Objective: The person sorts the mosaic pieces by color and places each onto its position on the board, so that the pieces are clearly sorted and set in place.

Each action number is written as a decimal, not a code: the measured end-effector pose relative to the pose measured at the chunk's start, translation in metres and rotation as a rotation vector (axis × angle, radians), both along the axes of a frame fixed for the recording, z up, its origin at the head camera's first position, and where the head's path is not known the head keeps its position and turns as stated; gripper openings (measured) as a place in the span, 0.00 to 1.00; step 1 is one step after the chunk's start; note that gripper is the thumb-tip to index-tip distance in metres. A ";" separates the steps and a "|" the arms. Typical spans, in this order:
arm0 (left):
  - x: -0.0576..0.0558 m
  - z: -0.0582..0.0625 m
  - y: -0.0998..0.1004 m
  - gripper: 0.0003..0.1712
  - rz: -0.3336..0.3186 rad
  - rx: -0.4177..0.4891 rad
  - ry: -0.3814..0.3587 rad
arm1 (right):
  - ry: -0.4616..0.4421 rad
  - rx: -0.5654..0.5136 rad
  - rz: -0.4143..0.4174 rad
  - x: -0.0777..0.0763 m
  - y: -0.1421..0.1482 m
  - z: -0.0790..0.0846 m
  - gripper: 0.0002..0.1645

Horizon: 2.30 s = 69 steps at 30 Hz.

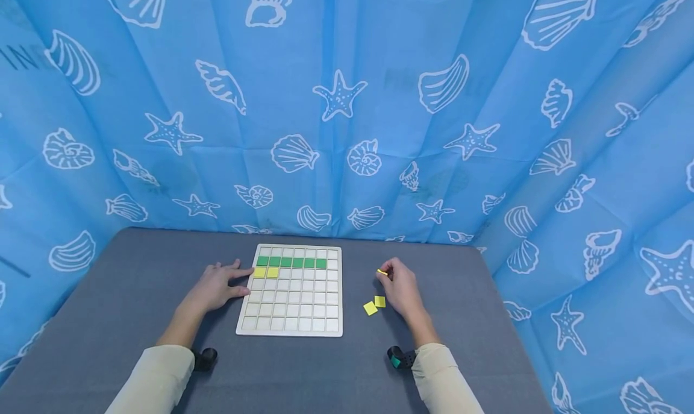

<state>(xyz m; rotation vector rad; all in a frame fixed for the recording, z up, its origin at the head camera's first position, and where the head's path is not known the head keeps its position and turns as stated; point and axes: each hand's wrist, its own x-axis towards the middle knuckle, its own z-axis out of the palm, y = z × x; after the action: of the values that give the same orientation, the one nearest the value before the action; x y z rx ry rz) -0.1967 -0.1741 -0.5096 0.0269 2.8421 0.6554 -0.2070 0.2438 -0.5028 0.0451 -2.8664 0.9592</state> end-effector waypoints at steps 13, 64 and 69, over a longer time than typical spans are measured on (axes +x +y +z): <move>0.000 0.002 0.000 0.35 0.003 0.003 -0.007 | -0.014 -0.113 -0.002 -0.008 -0.036 0.005 0.08; 0.001 0.002 0.002 0.35 0.018 0.005 -0.017 | -0.055 -0.226 0.247 -0.021 -0.135 0.010 0.04; 0.001 0.003 0.002 0.35 0.017 0.003 -0.015 | -0.058 -0.198 0.270 -0.021 -0.147 0.008 0.04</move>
<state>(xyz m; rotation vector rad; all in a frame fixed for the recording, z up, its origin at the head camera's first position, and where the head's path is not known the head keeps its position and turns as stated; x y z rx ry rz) -0.1956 -0.1721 -0.5070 -0.0016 2.8306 0.6605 -0.2282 0.0970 -0.4948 0.4011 -2.8500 1.3078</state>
